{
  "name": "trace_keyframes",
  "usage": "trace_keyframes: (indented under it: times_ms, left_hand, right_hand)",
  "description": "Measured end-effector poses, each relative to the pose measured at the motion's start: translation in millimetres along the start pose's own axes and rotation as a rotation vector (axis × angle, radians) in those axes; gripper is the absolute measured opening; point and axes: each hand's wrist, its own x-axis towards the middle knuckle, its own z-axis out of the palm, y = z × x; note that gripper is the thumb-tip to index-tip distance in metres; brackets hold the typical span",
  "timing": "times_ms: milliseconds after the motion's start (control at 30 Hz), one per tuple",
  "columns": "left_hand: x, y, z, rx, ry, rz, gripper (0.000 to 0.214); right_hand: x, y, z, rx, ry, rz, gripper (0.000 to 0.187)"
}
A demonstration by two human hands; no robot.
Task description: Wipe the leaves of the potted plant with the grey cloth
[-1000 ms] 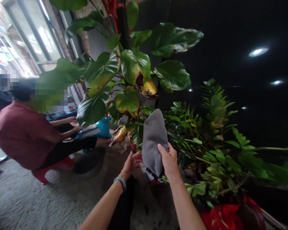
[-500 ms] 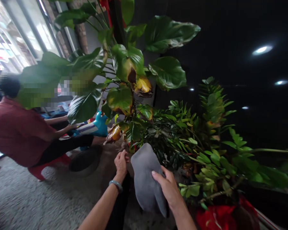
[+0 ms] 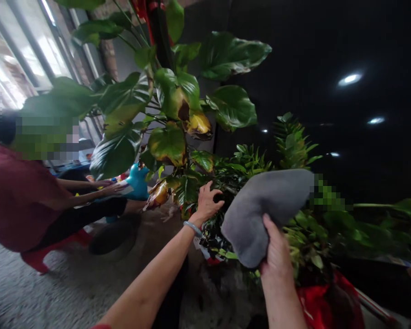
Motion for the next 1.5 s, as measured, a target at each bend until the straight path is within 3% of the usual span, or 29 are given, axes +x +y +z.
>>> trace_keyframes:
  times_ms: [67, 133, 200, 267, 367, 433, 533, 600, 667, 733, 800, 900, 967, 1000, 1067, 1133, 1200, 1267, 1333, 1433, 1500]
  left_hand:
    - [-0.8, -16.9, -1.3, 0.02, -0.028, -0.069, 0.029]
    - [-2.8, -34.2, -4.0, 0.007, -0.035, -0.105, 0.034]
    - [-6.2, -48.9, -5.9, -0.039, -0.021, -0.133, 0.039]
    - [-11.3, -60.1, -5.5, -0.113, 0.003, -0.158, 0.041]
    - [-20.6, -71.5, -0.7, -0.221, 0.037, -0.175, 0.044]
    - [-25.5, -77.0, 3.2, -0.272, 0.048, -0.178, 0.045]
    - [-28.4, -84.4, 5.5, -0.334, 0.038, -0.179, 0.047]
    - [-28.3, -89.6, 3.5, -0.372, 0.013, -0.174, 0.046]
    - [-27.7, -94.5, -0.6, -0.394, -0.017, -0.173, 0.046]
    - [-27.3, -97.9, -4.9, -0.399, -0.042, -0.174, 0.047]
    - [-27.5, -99.0, -7.6, -0.409, -0.066, -0.17, 0.048]
    - [-29.0, -95.9, -7.3, -0.447, -0.075, -0.168, 0.048]
    - [-30.6, -92.0, -6.2, -0.484, -0.077, -0.194, 0.047]
    - [-31.5, -89.9, -6.1, -0.507, -0.083, -0.213, 0.046]
    - [-32.8, -86.3, -7.7, -0.561, -0.102, -0.253, 0.045]
    - [-33.7, -83.9, -11.8, -0.625, -0.121, -0.313, 0.04]
    - [-34.2, -82.5, -16.6, -0.7, -0.145, -0.393, 0.037]
    - [-34.7, -81.6, -19.9, -0.767, -0.163, -0.454, 0.038]
    - [-35.6, -80.3, -20.1, -0.814, -0.153, -0.469, 0.038]
    - [-37.7, -77.6, -14.5, -0.842, -0.121, -0.459, 0.036]
    - [-39.3, -76.2, -9.6, -0.825, -0.11, -0.44, 0.038]
  right_hand:
    - [-7.3, 25.9, -4.9, -0.059, -0.093, 0.249, 0.031]
    - [-20.9, 50.2, -18.4, -0.155, -0.179, 0.369, 0.033]
    - [-34.3, 59.9, -32.2, -0.229, -0.228, 0.374, 0.036]
    - [-40.5, 49.6, -37.0, -0.233, -0.194, 0.321, 0.04]
    - [-31.4, 15.3, -20.7, -0.085, -0.02, 0.145, 0.04]
    - [-19.9, 1.9, -1.5, 0.029, 0.03, 0.071, 0.034]
    - [-14.4, 17.6, 16.6, -0.003, -0.097, 0.209, 0.025]
    - [-23.6, 43.4, 12.6, -0.143, -0.235, 0.363, 0.027]
    - [-38.4, 63.8, -1.7, -0.265, -0.314, 0.426, 0.032]
    - [-50.6, 66.3, -17.0, -0.303, -0.304, 0.39, 0.037]
    - [-53.3, 49.2, -23.1, -0.261, -0.227, 0.308, 0.04]
    - [-38.8, 11.9, -7.6, -0.092, -0.072, 0.068, 0.042]
    - [-25.1, 1.9, 11.2, 0.004, -0.031, -0.044, 0.035]
    - [-20.0, 5.1, 19.0, 0.016, -0.05, -0.028, 0.03]
    - [-17.6, 26.4, 25.6, -0.047, -0.137, 0.156, 0.023]
    - [-26.5, 57.2, 17.1, -0.167, -0.232, 0.387, 0.024]
    - [-41.5, 80.3, -1.2, -0.243, -0.291, 0.468, 0.029]
    - [-53.0, 81.9, -17.7, -0.263, -0.282, 0.401, 0.034]
    - [-53.4, 61.1, -22.0, -0.238, -0.211, 0.271, 0.04]
    - [-33.3, 17.1, -2.6, -0.085, -0.038, -0.021, 0.043]
    - [-16.6, 4.9, 14.8, 0.017, 0.054, -0.117, 0.033]
